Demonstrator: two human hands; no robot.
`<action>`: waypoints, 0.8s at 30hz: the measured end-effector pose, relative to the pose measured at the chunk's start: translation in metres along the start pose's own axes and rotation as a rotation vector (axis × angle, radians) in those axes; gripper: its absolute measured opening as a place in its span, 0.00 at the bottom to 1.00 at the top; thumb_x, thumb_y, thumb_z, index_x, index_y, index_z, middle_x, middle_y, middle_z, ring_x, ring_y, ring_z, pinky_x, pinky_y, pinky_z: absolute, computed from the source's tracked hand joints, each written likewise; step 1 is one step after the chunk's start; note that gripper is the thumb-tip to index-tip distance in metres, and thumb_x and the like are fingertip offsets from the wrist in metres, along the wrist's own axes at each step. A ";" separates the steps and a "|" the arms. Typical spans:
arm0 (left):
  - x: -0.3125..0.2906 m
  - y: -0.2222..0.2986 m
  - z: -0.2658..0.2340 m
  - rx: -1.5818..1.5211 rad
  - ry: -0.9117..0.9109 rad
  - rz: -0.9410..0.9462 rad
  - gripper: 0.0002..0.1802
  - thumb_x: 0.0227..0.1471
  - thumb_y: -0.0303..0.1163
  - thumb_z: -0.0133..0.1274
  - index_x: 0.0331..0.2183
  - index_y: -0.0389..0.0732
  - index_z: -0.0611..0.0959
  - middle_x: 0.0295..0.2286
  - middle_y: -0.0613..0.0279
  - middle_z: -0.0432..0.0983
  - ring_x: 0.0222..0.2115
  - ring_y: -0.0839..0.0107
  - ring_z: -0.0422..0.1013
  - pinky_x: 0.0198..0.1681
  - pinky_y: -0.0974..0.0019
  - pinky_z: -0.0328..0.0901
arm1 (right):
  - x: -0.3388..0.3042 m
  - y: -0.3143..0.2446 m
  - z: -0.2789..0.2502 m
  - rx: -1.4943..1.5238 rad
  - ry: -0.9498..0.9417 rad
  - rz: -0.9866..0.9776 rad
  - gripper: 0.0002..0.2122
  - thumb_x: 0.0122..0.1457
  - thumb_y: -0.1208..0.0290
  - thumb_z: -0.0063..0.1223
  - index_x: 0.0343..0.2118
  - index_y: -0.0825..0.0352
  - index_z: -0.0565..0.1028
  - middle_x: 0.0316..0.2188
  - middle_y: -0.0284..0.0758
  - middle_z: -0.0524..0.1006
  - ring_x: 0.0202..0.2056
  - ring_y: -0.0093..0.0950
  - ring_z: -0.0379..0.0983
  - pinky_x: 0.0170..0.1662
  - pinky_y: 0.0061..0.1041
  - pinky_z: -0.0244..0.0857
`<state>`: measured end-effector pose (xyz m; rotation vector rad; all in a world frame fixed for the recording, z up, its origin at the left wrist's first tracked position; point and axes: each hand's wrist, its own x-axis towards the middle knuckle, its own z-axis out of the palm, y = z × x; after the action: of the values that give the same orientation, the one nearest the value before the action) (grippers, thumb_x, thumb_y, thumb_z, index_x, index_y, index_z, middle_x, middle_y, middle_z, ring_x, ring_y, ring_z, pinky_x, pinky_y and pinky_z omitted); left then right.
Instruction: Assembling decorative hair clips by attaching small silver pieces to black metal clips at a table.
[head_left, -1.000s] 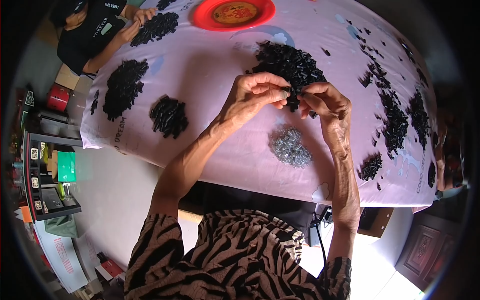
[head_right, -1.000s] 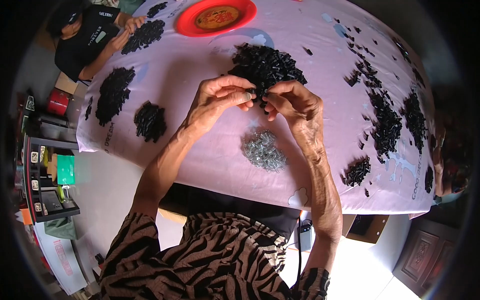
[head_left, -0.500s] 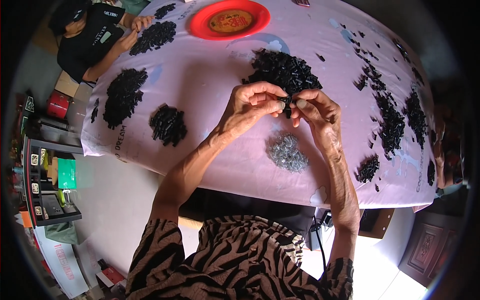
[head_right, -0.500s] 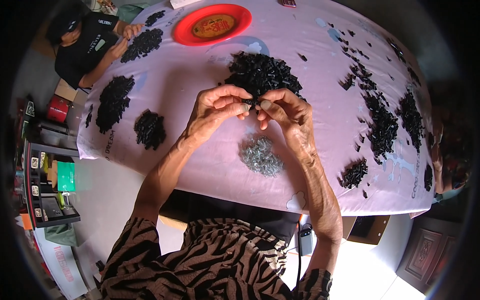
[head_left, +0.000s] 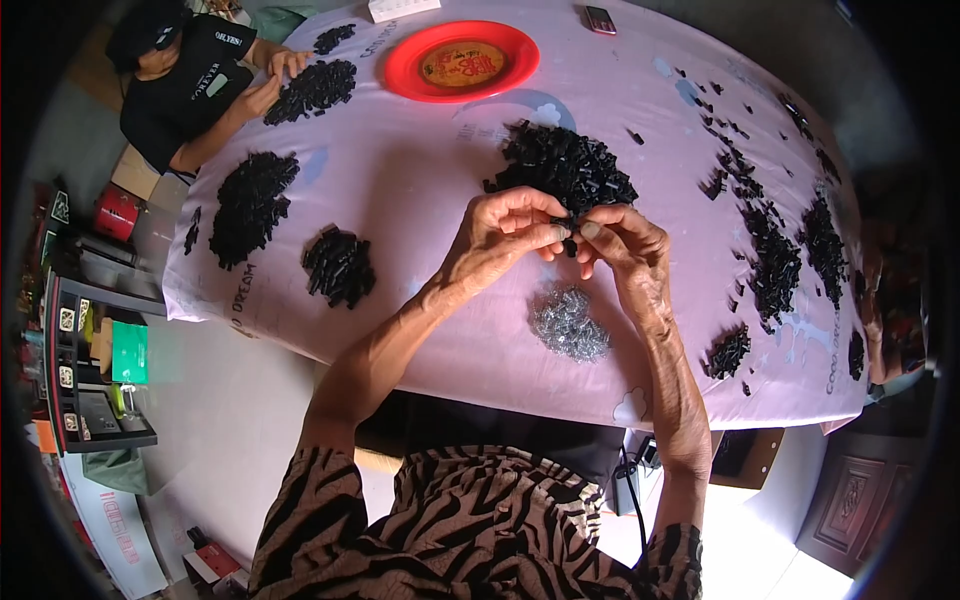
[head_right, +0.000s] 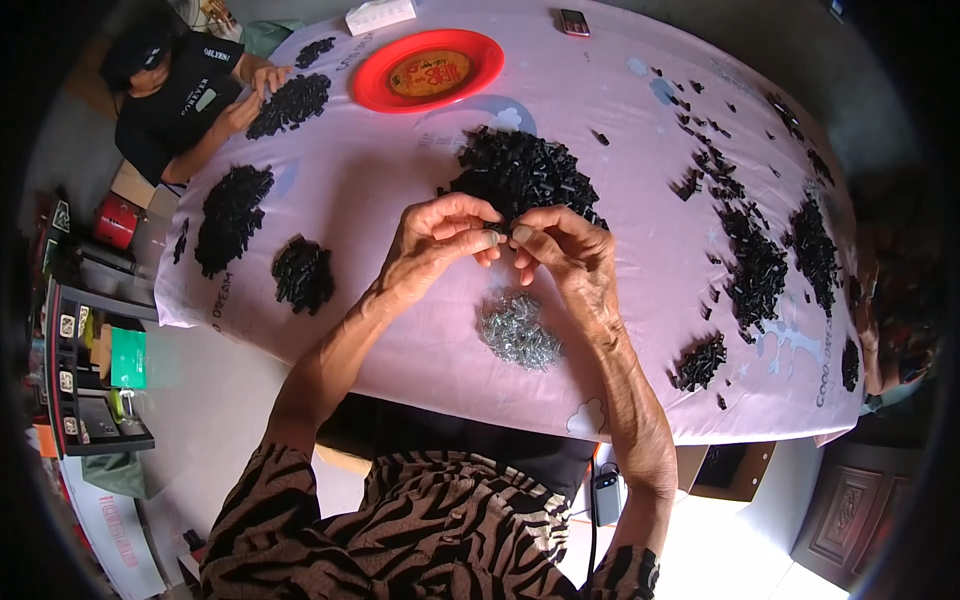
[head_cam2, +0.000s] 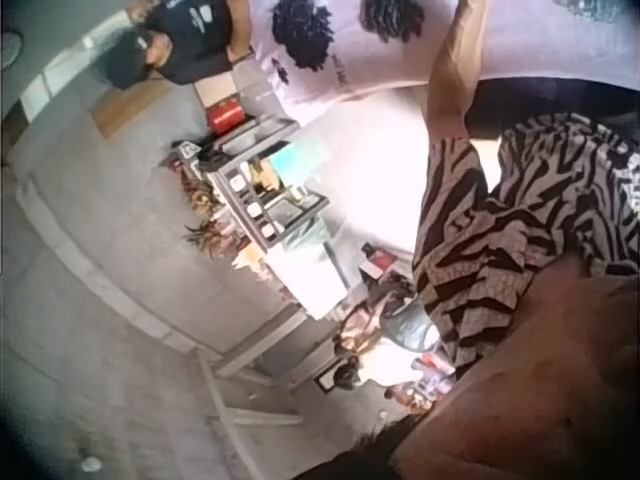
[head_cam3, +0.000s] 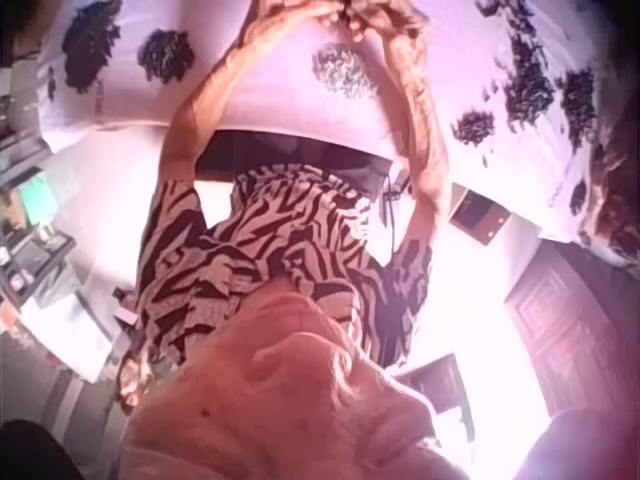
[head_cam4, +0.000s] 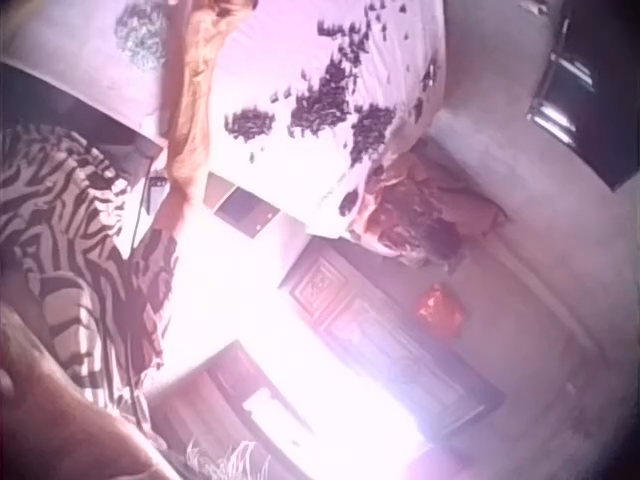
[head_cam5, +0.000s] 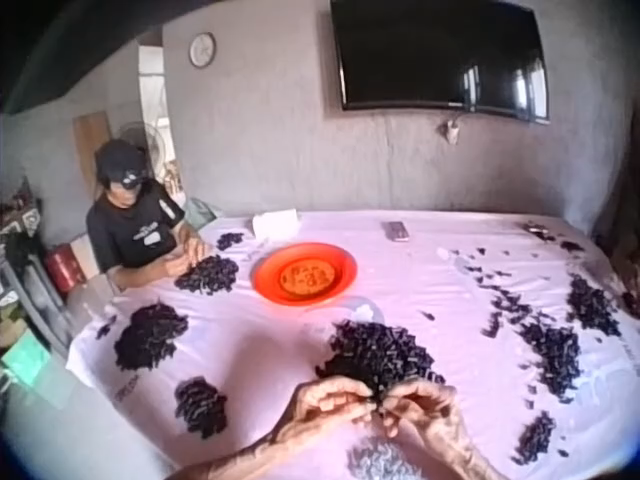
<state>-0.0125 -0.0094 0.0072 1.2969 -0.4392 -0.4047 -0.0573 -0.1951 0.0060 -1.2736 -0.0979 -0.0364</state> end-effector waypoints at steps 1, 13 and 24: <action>0.000 -0.001 -0.001 -0.002 -0.002 0.006 0.11 0.49 0.21 0.56 0.37 0.32 0.77 0.28 0.57 0.76 0.28 0.72 0.74 0.34 0.69 0.70 | 0.001 0.000 0.001 -0.005 -0.001 -0.004 0.03 0.57 0.79 0.52 0.32 0.73 0.75 0.27 0.35 0.75 0.25 0.21 0.72 0.25 0.19 0.68; 0.002 -0.009 0.000 -0.006 0.062 0.005 0.11 0.48 0.22 0.56 0.37 0.31 0.78 0.28 0.58 0.77 0.27 0.74 0.73 0.32 0.71 0.70 | 0.003 0.002 0.000 -0.030 0.007 0.041 0.03 0.57 0.79 0.51 0.30 0.73 0.74 0.25 0.34 0.76 0.23 0.21 0.72 0.24 0.20 0.68; 0.000 -0.007 0.003 -0.010 0.092 0.047 0.10 0.46 0.19 0.56 0.35 0.32 0.78 0.28 0.60 0.77 0.27 0.77 0.73 0.32 0.74 0.69 | 0.003 0.006 0.000 -0.014 -0.014 -0.006 0.02 0.56 0.80 0.53 0.30 0.73 0.75 0.25 0.35 0.76 0.23 0.21 0.71 0.24 0.19 0.68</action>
<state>-0.0146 -0.0138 0.0009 1.2873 -0.3890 -0.3065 -0.0537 -0.1932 0.0002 -1.2878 -0.1136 -0.0329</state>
